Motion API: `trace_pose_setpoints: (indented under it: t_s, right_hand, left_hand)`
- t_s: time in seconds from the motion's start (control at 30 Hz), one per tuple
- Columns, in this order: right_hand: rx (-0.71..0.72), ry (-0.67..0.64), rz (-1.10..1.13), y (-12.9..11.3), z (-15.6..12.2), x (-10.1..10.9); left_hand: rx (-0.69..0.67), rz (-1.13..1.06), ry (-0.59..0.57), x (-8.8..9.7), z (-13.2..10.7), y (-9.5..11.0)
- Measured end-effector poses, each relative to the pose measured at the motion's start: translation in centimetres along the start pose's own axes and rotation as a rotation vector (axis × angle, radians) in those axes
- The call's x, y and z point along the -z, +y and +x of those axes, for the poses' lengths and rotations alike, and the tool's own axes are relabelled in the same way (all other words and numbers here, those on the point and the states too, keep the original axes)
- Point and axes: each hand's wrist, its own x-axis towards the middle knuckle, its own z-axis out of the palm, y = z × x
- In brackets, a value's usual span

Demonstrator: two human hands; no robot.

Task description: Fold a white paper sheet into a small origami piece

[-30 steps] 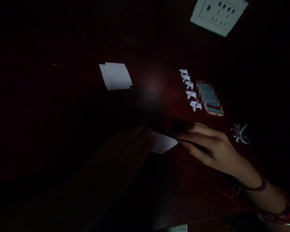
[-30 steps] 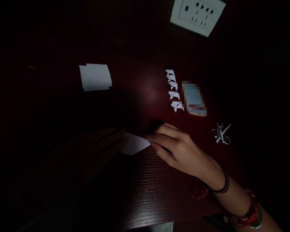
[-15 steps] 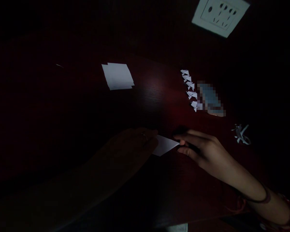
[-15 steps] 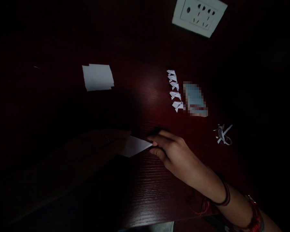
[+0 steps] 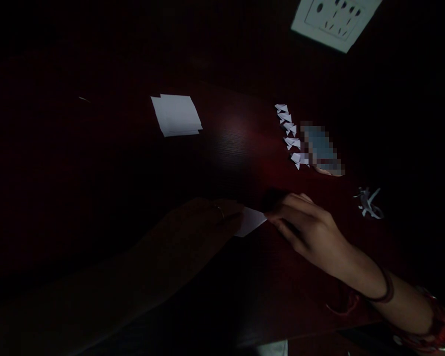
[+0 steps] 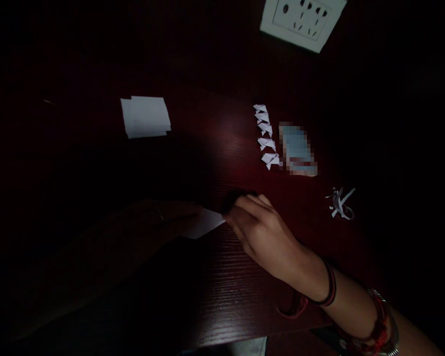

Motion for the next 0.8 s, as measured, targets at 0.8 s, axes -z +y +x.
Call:
trace_pose_setpoints:
  t_s: [0.8]
  right_hand:
    - [0.271,-0.014,-0.050,1.9,0.8,1.6]
  left_hand:
    - [-0.101,0.117,-0.057,-0.7,-0.8,0.2]
